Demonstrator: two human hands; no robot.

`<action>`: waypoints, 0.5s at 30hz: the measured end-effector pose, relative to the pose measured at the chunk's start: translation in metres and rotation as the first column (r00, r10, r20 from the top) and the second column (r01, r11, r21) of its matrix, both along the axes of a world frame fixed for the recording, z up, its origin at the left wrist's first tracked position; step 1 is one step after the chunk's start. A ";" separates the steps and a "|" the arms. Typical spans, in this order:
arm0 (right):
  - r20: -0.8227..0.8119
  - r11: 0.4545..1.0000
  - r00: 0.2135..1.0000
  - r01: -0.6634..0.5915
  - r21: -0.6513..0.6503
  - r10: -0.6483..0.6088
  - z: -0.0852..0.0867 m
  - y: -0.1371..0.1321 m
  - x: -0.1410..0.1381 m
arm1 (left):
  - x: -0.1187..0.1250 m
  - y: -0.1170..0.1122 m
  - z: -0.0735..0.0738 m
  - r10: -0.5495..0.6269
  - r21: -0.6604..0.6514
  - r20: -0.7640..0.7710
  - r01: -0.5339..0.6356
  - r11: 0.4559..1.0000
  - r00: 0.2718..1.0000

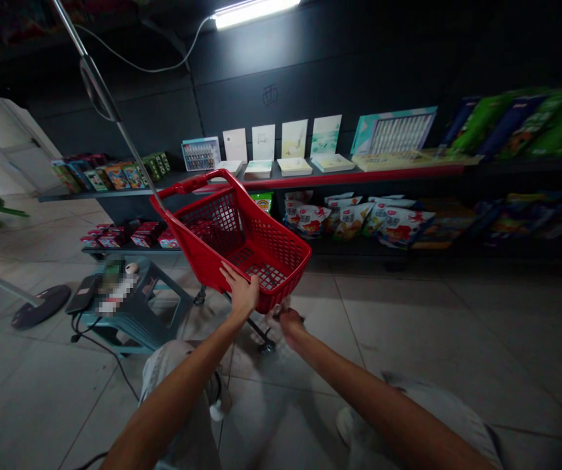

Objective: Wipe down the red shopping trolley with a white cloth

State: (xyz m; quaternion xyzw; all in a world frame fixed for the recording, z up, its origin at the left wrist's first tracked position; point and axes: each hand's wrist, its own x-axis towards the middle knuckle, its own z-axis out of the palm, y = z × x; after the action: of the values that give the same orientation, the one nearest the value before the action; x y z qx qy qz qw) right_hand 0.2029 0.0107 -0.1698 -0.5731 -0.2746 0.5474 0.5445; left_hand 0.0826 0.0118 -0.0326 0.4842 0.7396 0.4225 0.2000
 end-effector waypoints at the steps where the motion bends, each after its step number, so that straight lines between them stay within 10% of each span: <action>1: -0.020 0.999 1.000 -0.020 -0.037 0.019 0.001 -0.005 -0.005 | 0.000 0.000 0.000 -0.006 -0.003 -0.004 0.006 1.000 1.000; 8: -0.191 0.989 0.980 -0.081 -0.122 0.057 0.023 0.004 0.003 | -0.005 0.001 -0.003 -0.019 0.001 -0.020 0.019 1.000 1.000; 15: -0.237 0.985 0.956 0.162 -0.060 -0.171 0.052 0.047 0.037 | -0.005 0.001 -0.001 -0.040 0.005 0.050 0.040 0.999 0.998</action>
State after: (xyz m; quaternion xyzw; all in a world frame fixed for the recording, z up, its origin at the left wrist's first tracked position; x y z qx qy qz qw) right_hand 0.2396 0.0574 -0.1174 -0.5341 -0.1462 0.5706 0.6064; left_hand 0.0779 0.0124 -0.0339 0.4887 0.7238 0.4317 0.2258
